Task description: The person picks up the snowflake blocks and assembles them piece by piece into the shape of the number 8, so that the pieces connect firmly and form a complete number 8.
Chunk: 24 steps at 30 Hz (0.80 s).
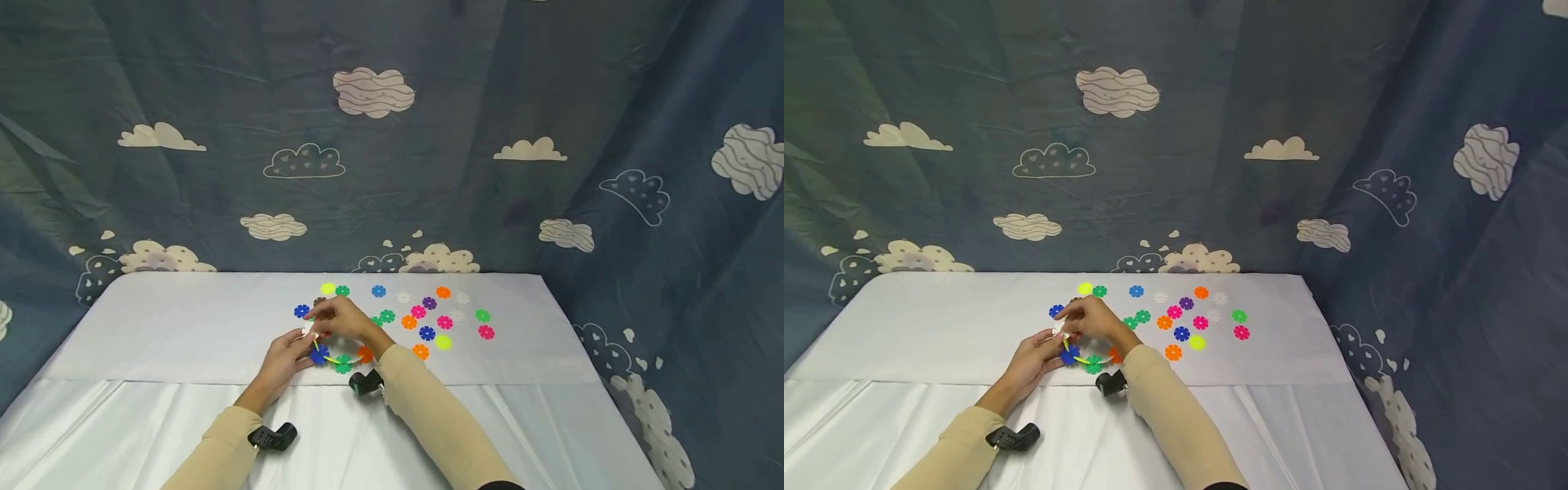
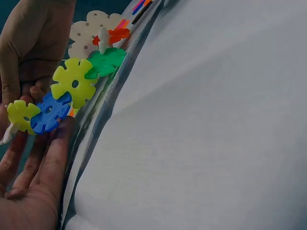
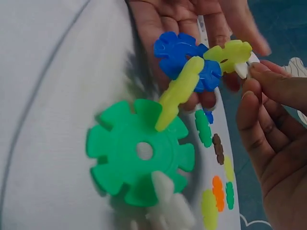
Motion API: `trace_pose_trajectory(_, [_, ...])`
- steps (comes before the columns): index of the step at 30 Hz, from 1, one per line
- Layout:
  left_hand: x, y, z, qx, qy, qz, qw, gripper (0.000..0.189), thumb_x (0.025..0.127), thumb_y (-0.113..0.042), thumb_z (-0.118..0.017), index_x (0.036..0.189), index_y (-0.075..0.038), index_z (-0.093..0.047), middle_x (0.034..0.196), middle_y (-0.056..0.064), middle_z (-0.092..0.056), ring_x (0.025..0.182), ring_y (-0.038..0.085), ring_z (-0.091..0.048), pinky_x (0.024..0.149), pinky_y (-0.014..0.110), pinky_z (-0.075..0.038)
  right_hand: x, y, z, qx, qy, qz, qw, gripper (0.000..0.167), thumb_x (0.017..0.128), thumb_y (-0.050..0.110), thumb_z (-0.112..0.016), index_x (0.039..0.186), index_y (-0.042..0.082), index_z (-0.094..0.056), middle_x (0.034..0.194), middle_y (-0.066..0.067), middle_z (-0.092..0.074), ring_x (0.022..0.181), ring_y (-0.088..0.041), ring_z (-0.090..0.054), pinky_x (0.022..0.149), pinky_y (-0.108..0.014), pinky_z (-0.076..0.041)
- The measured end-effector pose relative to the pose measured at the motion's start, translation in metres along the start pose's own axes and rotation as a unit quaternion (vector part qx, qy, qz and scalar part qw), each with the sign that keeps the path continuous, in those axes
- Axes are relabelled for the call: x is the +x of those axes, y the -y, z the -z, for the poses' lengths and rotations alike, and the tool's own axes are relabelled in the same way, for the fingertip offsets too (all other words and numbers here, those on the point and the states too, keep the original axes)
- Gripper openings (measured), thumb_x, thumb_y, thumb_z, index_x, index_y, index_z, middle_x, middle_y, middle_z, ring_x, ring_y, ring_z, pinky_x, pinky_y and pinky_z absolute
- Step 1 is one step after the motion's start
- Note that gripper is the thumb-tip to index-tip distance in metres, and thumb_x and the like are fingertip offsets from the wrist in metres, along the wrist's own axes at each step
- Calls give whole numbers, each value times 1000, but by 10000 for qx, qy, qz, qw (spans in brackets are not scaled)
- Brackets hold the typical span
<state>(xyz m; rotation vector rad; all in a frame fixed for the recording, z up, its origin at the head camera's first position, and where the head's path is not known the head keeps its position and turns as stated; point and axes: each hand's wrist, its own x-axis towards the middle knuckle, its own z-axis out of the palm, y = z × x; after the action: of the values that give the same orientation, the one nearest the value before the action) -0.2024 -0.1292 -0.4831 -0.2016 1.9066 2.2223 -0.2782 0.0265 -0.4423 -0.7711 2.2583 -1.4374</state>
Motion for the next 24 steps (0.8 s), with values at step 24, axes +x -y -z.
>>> trace_pose_trajectory(24, [5,-10,6,519,-147,267,9982,24,101,-15,-52,113,5,-50,100,5,-70,84,6,-64,74,21,-55,-110,-47,66,-2320,-283,-1420,9619,27,75,15,-84,97,15,-69,88,4,-56,82,-15,-48,73,-26,-45])
